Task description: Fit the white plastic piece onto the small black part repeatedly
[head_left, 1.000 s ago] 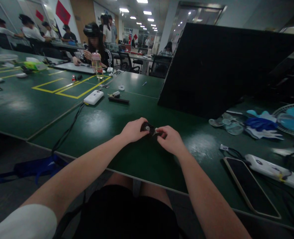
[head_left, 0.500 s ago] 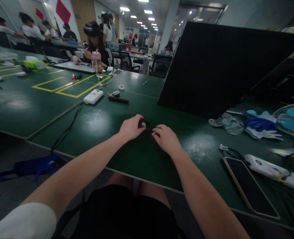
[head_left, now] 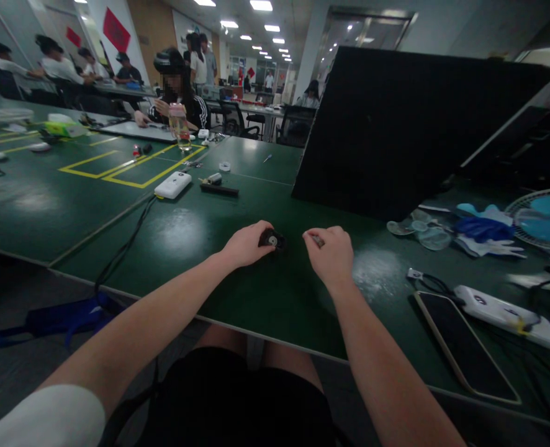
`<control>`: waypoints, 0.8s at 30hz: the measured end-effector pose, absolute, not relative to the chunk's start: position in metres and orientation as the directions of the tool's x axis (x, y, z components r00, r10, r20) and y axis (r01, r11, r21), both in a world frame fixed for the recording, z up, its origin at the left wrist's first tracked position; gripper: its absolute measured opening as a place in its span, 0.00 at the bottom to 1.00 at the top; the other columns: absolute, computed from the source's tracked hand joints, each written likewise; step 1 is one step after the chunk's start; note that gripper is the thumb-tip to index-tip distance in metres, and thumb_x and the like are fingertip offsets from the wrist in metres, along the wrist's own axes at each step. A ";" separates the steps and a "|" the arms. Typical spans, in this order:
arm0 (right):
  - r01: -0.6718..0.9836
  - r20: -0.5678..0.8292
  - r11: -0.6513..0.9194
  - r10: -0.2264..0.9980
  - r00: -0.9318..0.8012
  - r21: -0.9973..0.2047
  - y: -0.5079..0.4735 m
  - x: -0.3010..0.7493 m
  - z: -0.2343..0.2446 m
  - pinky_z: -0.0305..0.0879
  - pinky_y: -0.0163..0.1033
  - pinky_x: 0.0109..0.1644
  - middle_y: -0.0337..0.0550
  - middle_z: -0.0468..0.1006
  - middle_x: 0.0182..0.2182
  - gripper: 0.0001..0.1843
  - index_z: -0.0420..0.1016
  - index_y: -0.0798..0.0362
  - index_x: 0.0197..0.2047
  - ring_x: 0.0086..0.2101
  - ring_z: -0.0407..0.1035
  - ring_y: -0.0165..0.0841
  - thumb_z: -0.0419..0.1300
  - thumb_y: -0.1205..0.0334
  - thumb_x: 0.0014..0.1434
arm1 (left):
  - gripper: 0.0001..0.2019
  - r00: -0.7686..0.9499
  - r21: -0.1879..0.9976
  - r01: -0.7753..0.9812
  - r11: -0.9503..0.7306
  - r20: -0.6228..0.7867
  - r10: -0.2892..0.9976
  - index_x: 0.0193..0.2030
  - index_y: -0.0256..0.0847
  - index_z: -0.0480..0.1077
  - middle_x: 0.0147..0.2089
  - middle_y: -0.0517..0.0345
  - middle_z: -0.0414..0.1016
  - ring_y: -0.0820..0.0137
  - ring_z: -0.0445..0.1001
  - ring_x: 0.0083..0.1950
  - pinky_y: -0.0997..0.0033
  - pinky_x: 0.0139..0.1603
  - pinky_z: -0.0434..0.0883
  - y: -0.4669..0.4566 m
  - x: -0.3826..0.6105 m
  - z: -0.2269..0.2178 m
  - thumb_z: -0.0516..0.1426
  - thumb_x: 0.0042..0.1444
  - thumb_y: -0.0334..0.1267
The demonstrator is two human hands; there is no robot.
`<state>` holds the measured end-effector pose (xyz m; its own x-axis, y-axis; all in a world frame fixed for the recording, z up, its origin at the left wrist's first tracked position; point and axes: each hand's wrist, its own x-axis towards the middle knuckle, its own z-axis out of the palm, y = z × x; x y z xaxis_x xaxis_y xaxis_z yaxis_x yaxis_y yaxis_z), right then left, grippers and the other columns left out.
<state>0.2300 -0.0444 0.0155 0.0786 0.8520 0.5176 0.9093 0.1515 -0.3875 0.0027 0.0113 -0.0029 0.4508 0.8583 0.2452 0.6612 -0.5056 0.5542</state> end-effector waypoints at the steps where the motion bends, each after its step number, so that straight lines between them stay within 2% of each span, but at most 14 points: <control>1: 0.853 0.494 0.178 0.864 0.103 -0.490 -0.046 0.228 0.018 0.68 0.47 0.40 0.50 0.75 0.38 0.16 0.81 0.51 0.44 0.37 0.70 0.40 0.57 0.50 0.68 | 0.24 0.453 0.557 0.658 -0.506 0.244 0.857 0.59 0.46 0.66 0.54 0.52 0.78 0.59 0.78 0.53 0.57 0.54 0.75 0.011 0.003 -0.003 0.64 0.57 0.43; 3: 0.738 0.442 0.217 0.888 0.122 -0.639 -0.047 0.223 0.021 0.68 0.43 0.37 0.47 0.78 0.37 0.15 0.78 0.52 0.46 0.34 0.71 0.37 0.56 0.51 0.68 | 0.23 0.456 0.556 0.660 -0.505 0.238 0.858 0.59 0.46 0.66 0.53 0.52 0.78 0.59 0.78 0.52 0.57 0.54 0.75 0.012 0.003 -0.003 0.64 0.57 0.43; 6: 0.671 0.415 0.228 0.900 0.130 -0.705 -0.048 0.216 0.019 0.67 0.40 0.34 0.45 0.79 0.36 0.14 0.77 0.51 0.45 0.32 0.71 0.35 0.58 0.51 0.67 | 0.23 0.446 0.543 0.676 -0.498 0.237 0.863 0.58 0.46 0.66 0.52 0.53 0.79 0.59 0.79 0.51 0.57 0.53 0.75 0.011 0.003 -0.003 0.64 0.57 0.44; 10: 0.685 0.379 0.234 0.923 0.067 -0.690 -0.047 0.212 0.014 0.65 0.39 0.32 0.43 0.80 0.34 0.13 0.79 0.51 0.43 0.29 0.70 0.34 0.58 0.52 0.67 | 0.23 0.455 0.527 0.679 -0.511 0.244 0.856 0.58 0.46 0.66 0.51 0.52 0.79 0.58 0.79 0.50 0.57 0.51 0.75 0.010 0.003 -0.002 0.64 0.56 0.45; 15: 0.704 0.384 0.288 0.923 -0.024 -0.650 -0.048 0.209 0.013 0.67 0.40 0.34 0.43 0.81 0.35 0.11 0.80 0.50 0.43 0.32 0.72 0.35 0.58 0.55 0.67 | 0.22 0.476 0.526 0.669 -0.524 0.238 0.847 0.57 0.47 0.66 0.50 0.53 0.80 0.58 0.80 0.49 0.58 0.49 0.75 0.011 0.003 -0.004 0.63 0.57 0.46; 24: 0.767 0.329 0.264 0.941 -0.073 -0.585 -0.047 0.211 0.009 0.66 0.39 0.33 0.41 0.81 0.34 0.10 0.79 0.48 0.43 0.30 0.72 0.34 0.59 0.55 0.66 | 0.23 0.463 0.526 0.671 -0.523 0.253 0.849 0.56 0.48 0.66 0.48 0.53 0.81 0.57 0.80 0.48 0.58 0.48 0.75 0.014 0.004 -0.009 0.64 0.56 0.47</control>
